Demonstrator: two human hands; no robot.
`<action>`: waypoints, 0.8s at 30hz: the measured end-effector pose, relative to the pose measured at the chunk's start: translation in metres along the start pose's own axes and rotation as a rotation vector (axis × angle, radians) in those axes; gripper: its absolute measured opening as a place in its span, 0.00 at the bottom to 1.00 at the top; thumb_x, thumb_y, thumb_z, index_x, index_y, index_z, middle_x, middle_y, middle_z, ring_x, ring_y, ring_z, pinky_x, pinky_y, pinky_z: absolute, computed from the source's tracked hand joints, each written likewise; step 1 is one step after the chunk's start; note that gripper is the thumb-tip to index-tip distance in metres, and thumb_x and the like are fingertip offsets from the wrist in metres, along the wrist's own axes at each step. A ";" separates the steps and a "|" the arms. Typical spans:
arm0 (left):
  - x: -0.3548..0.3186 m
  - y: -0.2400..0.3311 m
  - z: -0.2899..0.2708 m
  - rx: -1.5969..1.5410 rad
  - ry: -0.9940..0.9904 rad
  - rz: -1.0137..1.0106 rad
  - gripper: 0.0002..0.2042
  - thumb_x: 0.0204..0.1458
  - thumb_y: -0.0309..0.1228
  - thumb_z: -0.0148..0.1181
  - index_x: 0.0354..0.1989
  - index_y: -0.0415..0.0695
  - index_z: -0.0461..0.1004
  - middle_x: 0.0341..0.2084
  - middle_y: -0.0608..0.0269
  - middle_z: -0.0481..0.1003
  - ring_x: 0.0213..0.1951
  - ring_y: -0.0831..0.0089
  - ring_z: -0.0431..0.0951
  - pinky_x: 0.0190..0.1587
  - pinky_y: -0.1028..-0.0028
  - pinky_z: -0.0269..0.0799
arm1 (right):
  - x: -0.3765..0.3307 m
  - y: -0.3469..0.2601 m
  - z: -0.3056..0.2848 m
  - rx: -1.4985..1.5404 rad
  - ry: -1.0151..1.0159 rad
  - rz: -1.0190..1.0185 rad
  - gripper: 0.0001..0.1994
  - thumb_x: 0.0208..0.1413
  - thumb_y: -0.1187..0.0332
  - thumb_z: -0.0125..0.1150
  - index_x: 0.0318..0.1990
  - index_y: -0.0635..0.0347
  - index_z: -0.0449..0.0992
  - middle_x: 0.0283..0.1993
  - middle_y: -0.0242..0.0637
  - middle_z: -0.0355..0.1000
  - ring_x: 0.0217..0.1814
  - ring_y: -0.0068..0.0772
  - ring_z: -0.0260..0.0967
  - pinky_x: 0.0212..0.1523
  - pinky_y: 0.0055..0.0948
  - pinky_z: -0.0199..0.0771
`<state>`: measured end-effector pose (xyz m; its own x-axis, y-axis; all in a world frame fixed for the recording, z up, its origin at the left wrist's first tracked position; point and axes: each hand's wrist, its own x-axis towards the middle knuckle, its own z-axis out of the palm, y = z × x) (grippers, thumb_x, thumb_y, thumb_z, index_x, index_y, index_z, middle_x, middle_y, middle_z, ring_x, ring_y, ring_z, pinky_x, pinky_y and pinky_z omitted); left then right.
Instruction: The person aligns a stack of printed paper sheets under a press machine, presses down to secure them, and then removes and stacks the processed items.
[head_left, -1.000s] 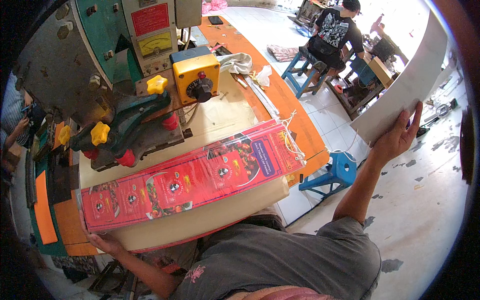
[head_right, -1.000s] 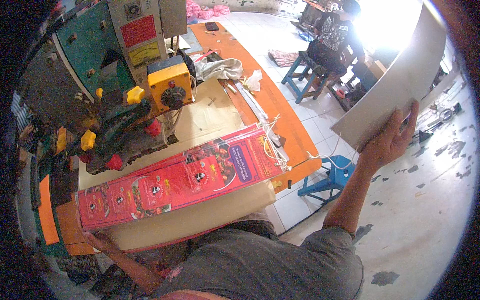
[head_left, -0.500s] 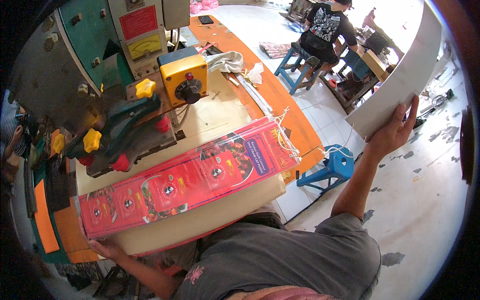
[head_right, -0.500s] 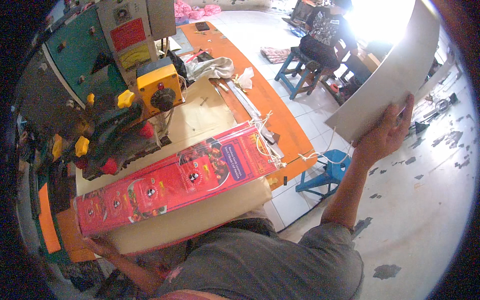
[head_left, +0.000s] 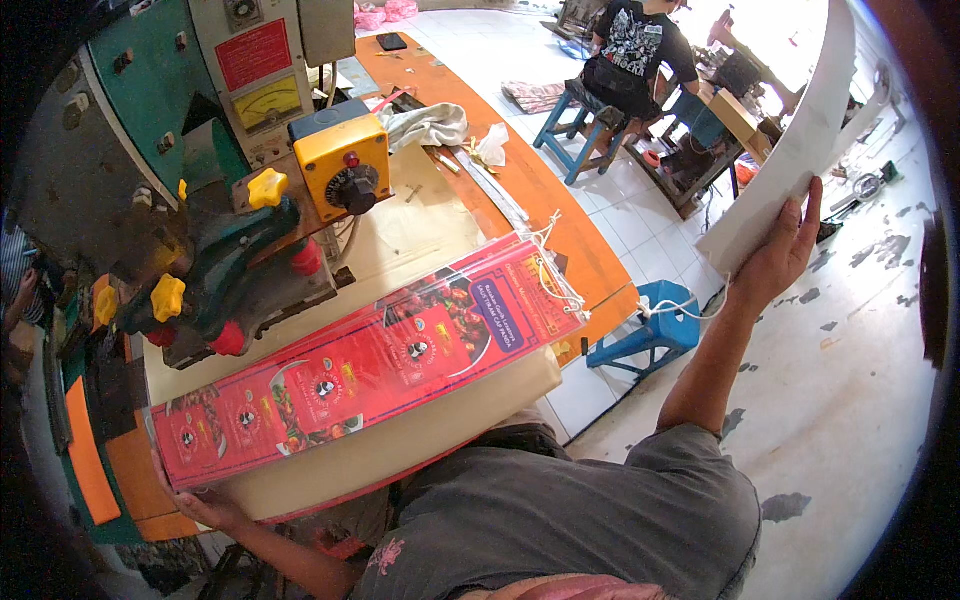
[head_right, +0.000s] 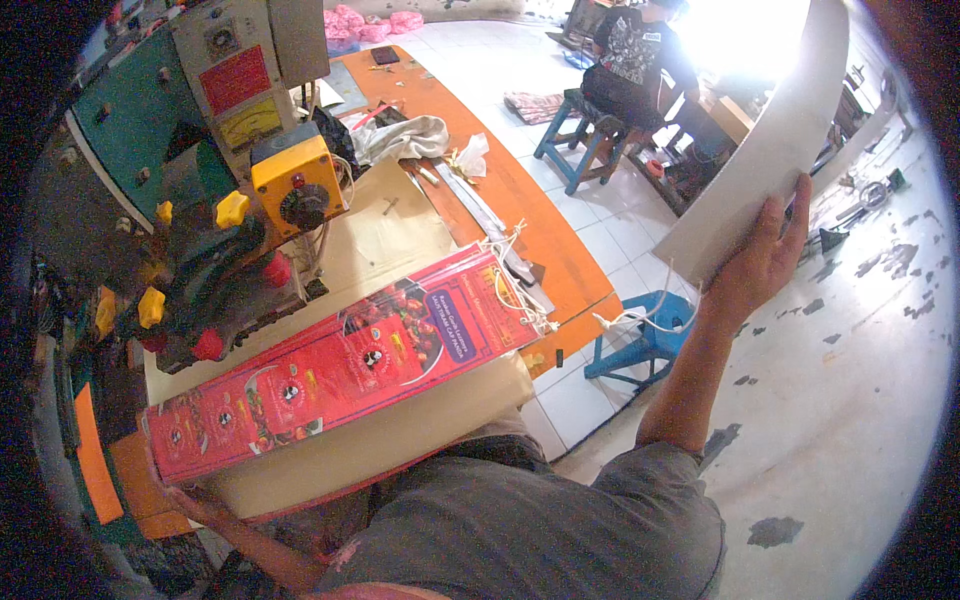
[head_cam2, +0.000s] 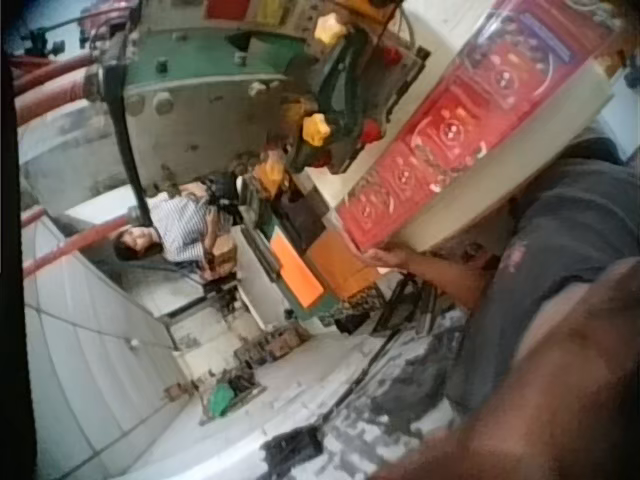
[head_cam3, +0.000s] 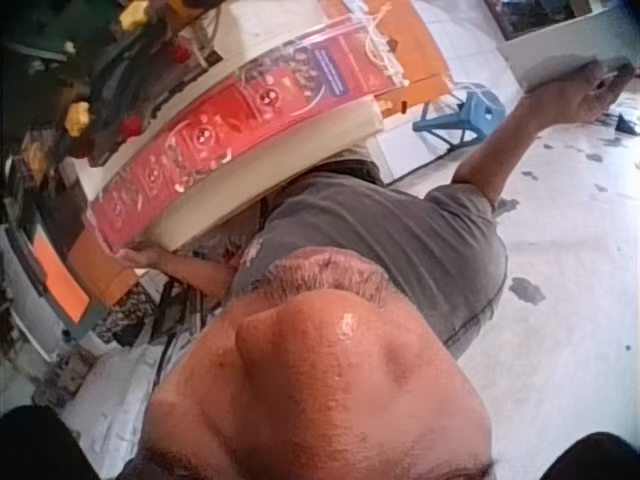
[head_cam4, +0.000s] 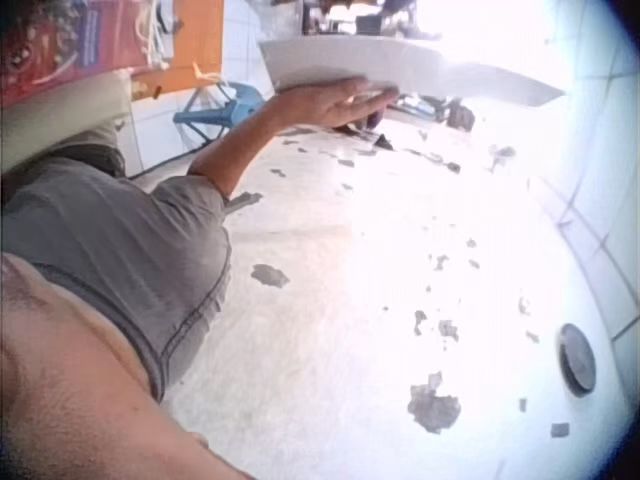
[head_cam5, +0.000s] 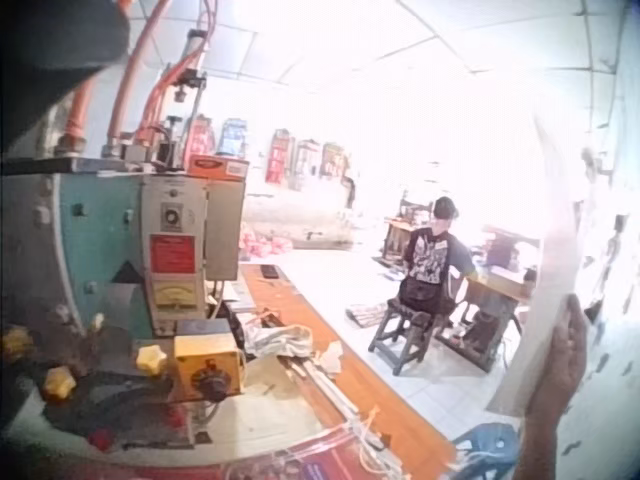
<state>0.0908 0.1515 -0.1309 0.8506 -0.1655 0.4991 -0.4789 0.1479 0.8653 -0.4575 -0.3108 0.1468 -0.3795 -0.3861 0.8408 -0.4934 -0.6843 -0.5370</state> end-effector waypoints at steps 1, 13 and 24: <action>0.001 0.005 0.005 0.013 -0.009 0.012 0.40 0.65 0.61 0.40 0.71 0.34 0.58 0.70 0.45 0.61 0.70 0.52 0.62 0.70 0.50 0.59 | 0.000 -0.002 -0.001 -0.037 -0.008 0.012 0.23 0.70 0.59 0.53 0.70 0.49 0.69 0.64 0.44 0.70 0.54 0.36 0.74 0.46 0.32 0.82; -0.001 0.024 0.014 0.045 -0.046 0.052 0.41 0.64 0.62 0.42 0.71 0.34 0.58 0.69 0.45 0.61 0.70 0.52 0.62 0.71 0.51 0.58 | 0.004 0.023 -0.025 0.707 -0.151 0.600 0.21 0.67 0.65 0.60 0.62 0.68 0.73 0.56 0.46 0.77 0.23 0.10 0.64 0.17 0.12 0.56; 0.003 0.031 0.021 0.086 -0.038 0.077 0.42 0.64 0.63 0.43 0.71 0.36 0.58 0.69 0.46 0.61 0.69 0.53 0.63 0.70 0.51 0.59 | -0.012 0.005 -0.012 0.075 -0.107 0.251 0.31 0.68 0.59 0.61 0.70 0.71 0.62 0.65 0.46 0.70 0.59 0.34 0.71 0.59 0.30 0.71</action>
<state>0.0737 0.1352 -0.1021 0.8024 -0.1938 0.5644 -0.5609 0.0781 0.8242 -0.4646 -0.3019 0.1328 -0.3961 -0.6095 0.6867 -0.3331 -0.6016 -0.7261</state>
